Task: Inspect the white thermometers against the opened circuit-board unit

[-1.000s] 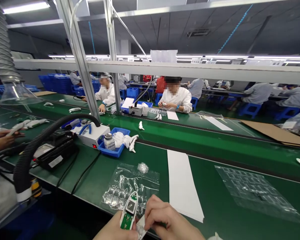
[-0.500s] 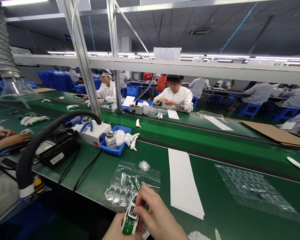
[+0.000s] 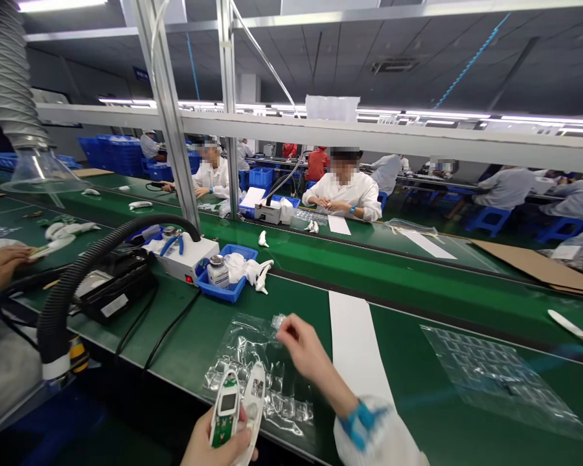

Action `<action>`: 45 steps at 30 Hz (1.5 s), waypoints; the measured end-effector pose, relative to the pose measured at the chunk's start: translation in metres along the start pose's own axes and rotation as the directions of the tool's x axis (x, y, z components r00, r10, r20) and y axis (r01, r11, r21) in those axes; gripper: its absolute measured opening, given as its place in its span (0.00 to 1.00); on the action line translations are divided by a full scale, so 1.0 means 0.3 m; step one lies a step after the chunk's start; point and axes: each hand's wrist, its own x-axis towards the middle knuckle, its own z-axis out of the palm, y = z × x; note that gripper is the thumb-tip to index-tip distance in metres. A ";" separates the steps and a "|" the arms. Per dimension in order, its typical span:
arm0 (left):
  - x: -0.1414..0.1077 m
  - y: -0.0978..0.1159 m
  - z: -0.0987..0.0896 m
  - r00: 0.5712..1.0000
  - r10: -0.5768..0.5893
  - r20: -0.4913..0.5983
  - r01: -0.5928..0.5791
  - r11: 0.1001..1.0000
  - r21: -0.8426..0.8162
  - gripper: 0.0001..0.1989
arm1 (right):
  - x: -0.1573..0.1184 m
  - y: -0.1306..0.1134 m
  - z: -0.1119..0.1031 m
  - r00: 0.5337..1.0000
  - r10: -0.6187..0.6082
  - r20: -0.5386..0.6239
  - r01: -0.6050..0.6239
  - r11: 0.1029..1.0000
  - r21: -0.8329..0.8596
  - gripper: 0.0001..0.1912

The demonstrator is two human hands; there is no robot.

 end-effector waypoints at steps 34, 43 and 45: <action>0.080 -0.150 -0.063 0.920 0.177 -0.349 -0.124 0.978 0.169 0.28 | -0.244 -0.030 0.097 0.988 0.097 -0.119 -0.117 0.978 -0.175 0.12; 0.065 -0.183 -0.066 0.933 0.200 -0.299 -0.176 0.979 0.105 0.31 | -0.170 -0.132 0.087 0.989 0.069 0.128 -0.054 0.992 -0.116 0.11; 0.061 -0.178 -0.058 0.936 0.210 -0.282 -0.183 0.976 0.120 0.31 | -0.163 -0.145 0.084 0.989 0.065 0.134 -0.046 0.990 -0.134 0.11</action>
